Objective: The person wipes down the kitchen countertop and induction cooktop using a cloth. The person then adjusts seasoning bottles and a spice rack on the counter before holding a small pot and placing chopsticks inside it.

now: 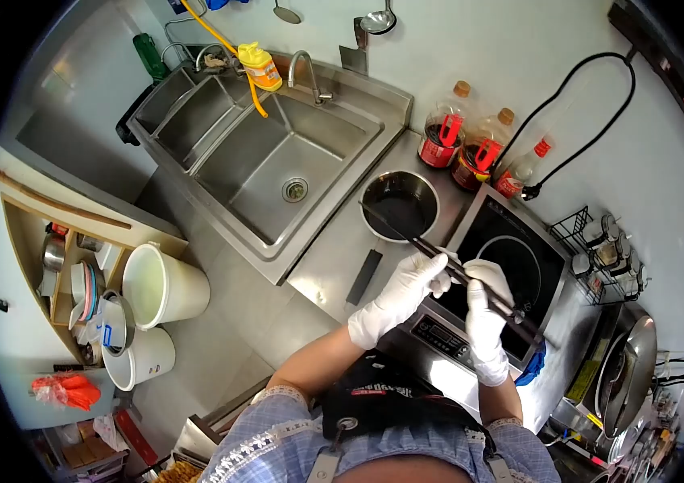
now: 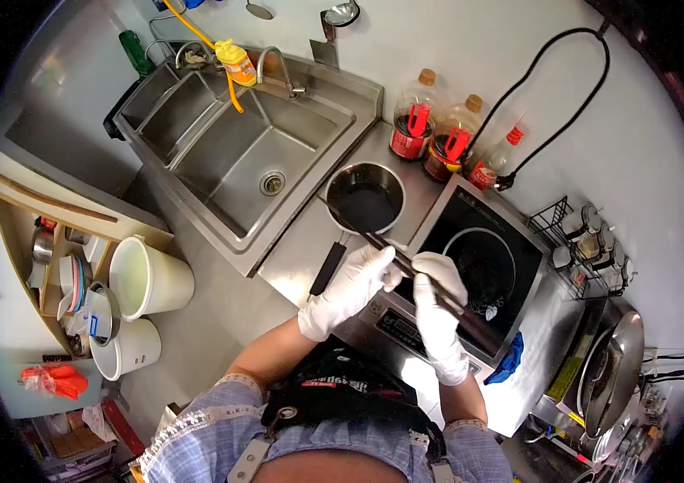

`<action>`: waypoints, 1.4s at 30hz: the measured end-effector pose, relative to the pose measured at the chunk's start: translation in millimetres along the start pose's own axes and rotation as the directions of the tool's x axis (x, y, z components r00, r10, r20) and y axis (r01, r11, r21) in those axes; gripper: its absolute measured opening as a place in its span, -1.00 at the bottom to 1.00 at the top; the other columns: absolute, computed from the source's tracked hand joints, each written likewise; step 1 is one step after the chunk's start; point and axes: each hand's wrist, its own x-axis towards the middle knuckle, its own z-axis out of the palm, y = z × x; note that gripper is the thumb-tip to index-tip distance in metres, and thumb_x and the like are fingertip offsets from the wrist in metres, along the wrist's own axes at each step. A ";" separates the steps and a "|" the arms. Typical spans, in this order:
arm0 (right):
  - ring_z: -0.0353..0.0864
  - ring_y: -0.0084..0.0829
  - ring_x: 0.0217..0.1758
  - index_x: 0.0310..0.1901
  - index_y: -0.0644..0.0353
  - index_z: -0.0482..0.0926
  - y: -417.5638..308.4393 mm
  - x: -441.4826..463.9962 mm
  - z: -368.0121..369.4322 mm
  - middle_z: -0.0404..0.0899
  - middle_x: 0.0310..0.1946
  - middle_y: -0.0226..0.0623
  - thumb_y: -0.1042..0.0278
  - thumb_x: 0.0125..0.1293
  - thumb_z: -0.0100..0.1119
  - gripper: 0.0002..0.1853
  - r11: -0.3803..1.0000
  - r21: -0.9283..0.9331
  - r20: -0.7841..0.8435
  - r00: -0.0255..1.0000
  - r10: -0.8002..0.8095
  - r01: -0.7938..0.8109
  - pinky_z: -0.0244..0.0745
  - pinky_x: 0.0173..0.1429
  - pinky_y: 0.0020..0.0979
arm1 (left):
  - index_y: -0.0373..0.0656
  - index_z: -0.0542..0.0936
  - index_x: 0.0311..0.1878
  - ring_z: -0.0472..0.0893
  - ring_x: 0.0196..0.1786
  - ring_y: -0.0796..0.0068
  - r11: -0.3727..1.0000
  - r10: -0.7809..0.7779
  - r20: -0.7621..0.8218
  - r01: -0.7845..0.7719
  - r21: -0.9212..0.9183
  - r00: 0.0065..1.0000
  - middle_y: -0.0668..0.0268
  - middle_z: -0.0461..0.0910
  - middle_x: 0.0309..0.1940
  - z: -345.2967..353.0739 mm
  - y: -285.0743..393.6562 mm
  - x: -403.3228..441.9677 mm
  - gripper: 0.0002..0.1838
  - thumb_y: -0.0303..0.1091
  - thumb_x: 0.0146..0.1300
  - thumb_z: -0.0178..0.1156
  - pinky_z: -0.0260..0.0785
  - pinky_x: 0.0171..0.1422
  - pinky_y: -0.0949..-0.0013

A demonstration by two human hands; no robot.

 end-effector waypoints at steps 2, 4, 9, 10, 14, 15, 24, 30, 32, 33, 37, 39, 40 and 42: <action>0.58 -0.29 -0.11 -0.19 0.39 0.56 7.5 14.6 -2.7 0.59 -0.17 -0.10 0.54 0.29 -0.02 -0.83 0.993 0.014 -0.111 0.987 0.116 -0.115 0.45 0.03 -0.36 | -0.18 0.53 0.02 0.54 -0.30 0.57 0.967 0.051 -0.013 -0.046 0.252 0.999 0.34 0.59 -0.27 -18.2 11.8 -3.7 -0.73 -0.23 0.41 0.06 0.39 -0.20 0.51; 0.59 -0.29 -0.05 -0.12 0.41 0.56 3.1 30.7 1.4 0.59 -0.13 -0.13 0.52 0.36 -0.10 -0.77 0.935 0.116 -0.221 0.909 0.353 -0.335 0.49 0.12 -0.30 | -0.22 0.45 0.09 0.57 -0.20 0.54 0.815 0.227 -0.144 -0.107 0.569 0.963 0.27 0.58 -0.10 -56.3 12.4 -10.2 -0.69 -0.29 0.37 0.12 0.43 -0.14 0.48; 0.58 -0.24 0.02 -0.06 0.43 0.52 52.7 35.5 -7.1 0.55 -0.08 -0.06 0.34 0.44 -0.04 -0.71 0.730 0.562 -0.245 0.765 0.596 -0.389 0.52 0.20 -0.18 | -0.31 0.47 0.07 0.60 -0.15 0.33 0.704 0.105 -0.509 0.298 0.645 0.854 0.15 0.58 -0.13 -150.7 4.1 -30.3 -0.47 -0.09 0.19 0.31 0.49 -0.11 0.38; 0.57 -0.19 0.04 -0.04 0.44 0.51 63.9 34.1 -6.3 0.53 -0.07 -0.04 0.24 0.45 -0.02 -0.65 0.699 0.589 -0.232 0.744 0.626 -0.404 0.52 0.22 -0.13 | -0.31 0.47 0.07 0.60 -0.15 0.33 0.705 0.097 -0.505 0.299 0.643 0.857 0.15 0.58 -0.13 -152.4 3.0 -29.9 -0.47 -0.09 0.19 0.31 0.49 -0.11 0.38; 0.56 -0.19 0.04 -0.03 0.43 0.50 83.5 36.5 1.1 0.52 -0.08 -0.06 0.30 0.45 -0.03 -0.69 0.663 0.632 -0.251 0.703 0.666 -0.402 0.51 0.23 -0.11 | -0.20 0.51 -0.19 0.52 -0.45 0.56 0.818 -0.373 -0.410 0.503 0.278 0.833 0.31 0.56 -0.42 -143.0 9.2 -22.4 -0.69 -0.14 0.24 0.27 0.37 -0.34 0.48; 0.56 -0.21 0.03 -0.04 0.41 0.51 80.5 40.2 5.2 0.53 -0.08 -0.06 0.35 0.44 -0.03 -0.73 0.712 0.561 -0.271 0.719 0.640 -0.423 0.51 0.22 -0.12 | -0.16 0.53 -0.28 0.46 -0.55 0.61 0.758 -0.394 -0.422 0.548 0.352 0.816 0.38 0.53 -0.49 -138.6 11.0 -20.1 -0.71 -0.11 0.24 0.27 0.31 -0.44 0.49; 0.62 -0.41 -0.08 -0.11 0.40 0.58 34.5 88.4 15.3 0.62 -0.15 -0.16 0.56 0.33 0.01 -0.81 0.903 0.113 -0.092 0.900 0.426 -0.415 0.56 0.12 -0.35 | -0.19 0.45 -0.33 0.33 -0.64 0.66 0.860 -0.316 -0.359 0.425 0.283 0.878 0.44 0.37 -0.60 -144.9 35.9 -35.3 -0.80 -0.28 0.31 0.17 0.18 -0.58 0.53; 0.60 -0.48 -0.08 -0.15 0.34 0.63 18.1 131.4 51.4 0.66 -0.17 -0.28 0.56 0.27 0.06 -0.81 0.933 -0.244 0.179 0.933 0.311 -0.265 0.45 0.10 -0.47 | -0.19 0.45 -0.31 0.35 -0.65 0.64 0.828 -0.283 -0.407 0.436 0.353 0.868 0.44 0.38 -0.61 -148.7 84.2 -69.2 -0.82 -0.30 0.28 0.19 0.19 -0.59 0.51; 0.60 -0.45 -0.08 -0.17 0.35 0.62 17.6 144.1 71.1 0.65 -0.18 -0.26 0.57 0.24 0.08 -0.82 0.938 -0.277 0.253 0.926 0.282 -0.210 0.45 0.08 -0.46 | -0.18 0.47 -0.28 0.35 -0.64 0.65 0.807 -0.281 -0.428 0.453 0.379 0.859 0.45 0.38 -0.62 -157.1 97.3 -81.8 -0.83 -0.29 0.27 0.19 0.20 -0.56 0.52; 0.60 -0.44 -0.09 -0.17 0.36 0.62 14.1 150.8 83.7 0.65 -0.18 -0.26 0.58 0.23 0.08 -0.83 0.942 -0.290 0.295 0.920 0.257 -0.170 0.45 0.07 -0.45 | -0.18 0.47 -0.28 0.35 -0.64 0.65 0.814 -0.268 -0.435 0.443 0.376 0.860 0.45 0.38 -0.62 -160.4 104.2 -86.9 -0.83 -0.29 0.27 0.19 0.20 -0.56 0.52; 0.60 -0.44 -0.10 -0.17 0.36 0.62 17.8 173.0 128.8 0.66 -0.19 -0.28 0.57 0.23 0.12 -0.84 0.954 -0.262 0.439 0.863 0.250 -0.143 0.45 0.08 -0.44 | -0.20 0.48 -0.31 0.33 -0.64 0.67 0.863 -0.251 -0.442 0.406 0.300 0.861 0.46 0.38 -0.62 -158.8 133.3 -110.7 -0.84 -0.32 0.26 0.20 0.18 -0.53 0.52; 0.60 -0.44 -0.11 -0.16 0.36 0.62 23.3 179.6 148.3 0.66 -0.20 -0.29 0.55 0.24 0.13 -0.84 0.961 -0.232 0.485 0.838 0.250 -0.152 0.45 0.07 -0.45 | -0.20 0.48 -0.33 0.33 -0.64 0.66 0.878 -0.212 -0.436 0.366 0.308 0.875 0.47 0.37 -0.62 -165.1 138.5 -120.7 -0.84 -0.33 0.25 0.20 0.19 -0.53 0.52; 0.60 -0.44 -0.12 -0.16 0.35 0.62 23.3 182.1 159.1 0.66 -0.20 -0.29 0.53 0.25 0.13 -0.84 0.964 -0.221 0.507 0.828 0.241 -0.146 0.45 0.07 -0.45 | -0.27 0.44 -0.24 0.34 -0.67 0.61 0.872 -0.201 -0.444 0.366 0.325 0.873 0.39 0.37 -0.66 -166.9 142.2 -124.7 -0.82 -0.36 0.27 0.18 0.31 -0.54 0.47; 0.60 -0.44 -0.14 -0.16 0.34 0.63 25.3 188.8 177.1 0.66 -0.21 -0.27 0.49 0.25 0.14 -0.83 0.970 -0.209 0.562 0.798 0.220 -0.120 0.46 0.04 -0.46 | -0.27 0.44 -0.25 0.35 -0.68 0.61 0.874 -0.182 -0.458 0.357 0.329 0.870 0.38 0.39 -0.66 -178.8 140.3 -134.0 -0.82 -0.36 0.27 0.18 0.29 -0.55 0.48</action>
